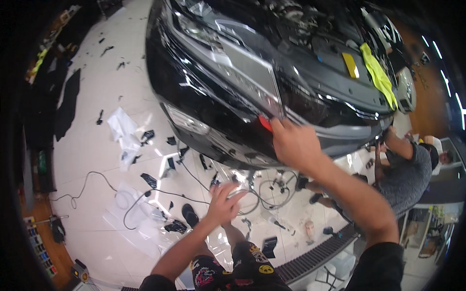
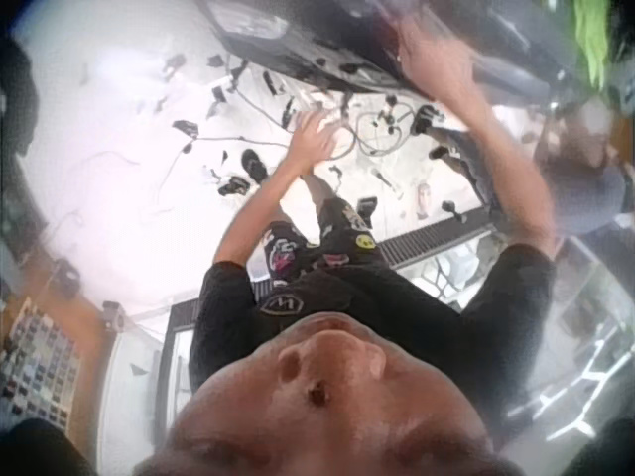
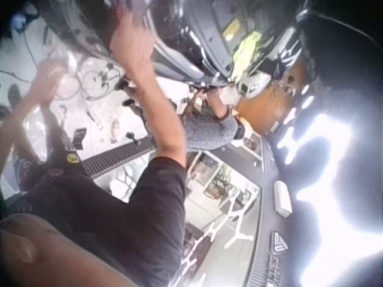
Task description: The person applies a clear protective film to the front bumper and headlight area of a black car. They use a red squeegee to smooth the film and a blade to trim the edges, working around the contours of the vehicle's front end.
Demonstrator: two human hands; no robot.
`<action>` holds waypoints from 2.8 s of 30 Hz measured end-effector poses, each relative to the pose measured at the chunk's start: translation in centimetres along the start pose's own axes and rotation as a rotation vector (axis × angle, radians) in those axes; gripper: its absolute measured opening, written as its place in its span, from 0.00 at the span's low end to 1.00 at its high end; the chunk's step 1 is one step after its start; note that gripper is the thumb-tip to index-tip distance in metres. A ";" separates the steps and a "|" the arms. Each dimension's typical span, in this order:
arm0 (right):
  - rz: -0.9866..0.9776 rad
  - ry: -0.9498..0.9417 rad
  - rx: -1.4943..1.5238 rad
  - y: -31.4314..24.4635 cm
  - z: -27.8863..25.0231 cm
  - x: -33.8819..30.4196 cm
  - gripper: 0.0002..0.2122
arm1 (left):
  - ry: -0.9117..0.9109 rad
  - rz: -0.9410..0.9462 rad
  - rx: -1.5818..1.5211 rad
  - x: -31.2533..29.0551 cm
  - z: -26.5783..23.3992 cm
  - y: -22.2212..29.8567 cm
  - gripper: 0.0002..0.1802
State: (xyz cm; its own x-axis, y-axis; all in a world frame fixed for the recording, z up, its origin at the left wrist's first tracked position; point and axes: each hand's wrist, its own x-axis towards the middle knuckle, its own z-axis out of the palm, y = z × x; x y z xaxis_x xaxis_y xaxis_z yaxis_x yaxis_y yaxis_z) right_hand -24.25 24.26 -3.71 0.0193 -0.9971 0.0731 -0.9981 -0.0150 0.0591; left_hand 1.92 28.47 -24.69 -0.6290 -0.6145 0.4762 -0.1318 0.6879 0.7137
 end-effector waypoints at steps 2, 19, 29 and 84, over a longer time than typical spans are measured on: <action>0.080 0.117 0.188 -2.7 -3.2 -1.9 0.07 | -0.223 -0.333 -0.028 -10.4 -2.4 1.0 0.33; -0.528 0.518 0.929 -30.1 -27.6 4.4 0.09 | -0.012 -1.862 -0.634 -37.1 -24.5 3.3 0.28; 0.928 0.036 0.857 -35.6 8.7 -11.5 0.16 | -0.256 -1.724 -0.689 -34.6 -39.1 -12.8 0.29; 1.668 1.111 1.066 -11.7 -6.0 16.8 0.18 | -0.944 0.309 -0.517 61.5 -47.5 -19.7 0.18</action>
State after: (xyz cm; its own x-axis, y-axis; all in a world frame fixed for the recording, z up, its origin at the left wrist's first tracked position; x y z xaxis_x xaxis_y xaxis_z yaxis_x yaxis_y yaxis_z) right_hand -11.86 8.13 2.82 -0.9550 0.2519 -0.1565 0.1906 0.1172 -0.9746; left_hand 2.24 -41.25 14.92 -0.9378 0.2454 0.2457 0.3266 0.3825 0.8643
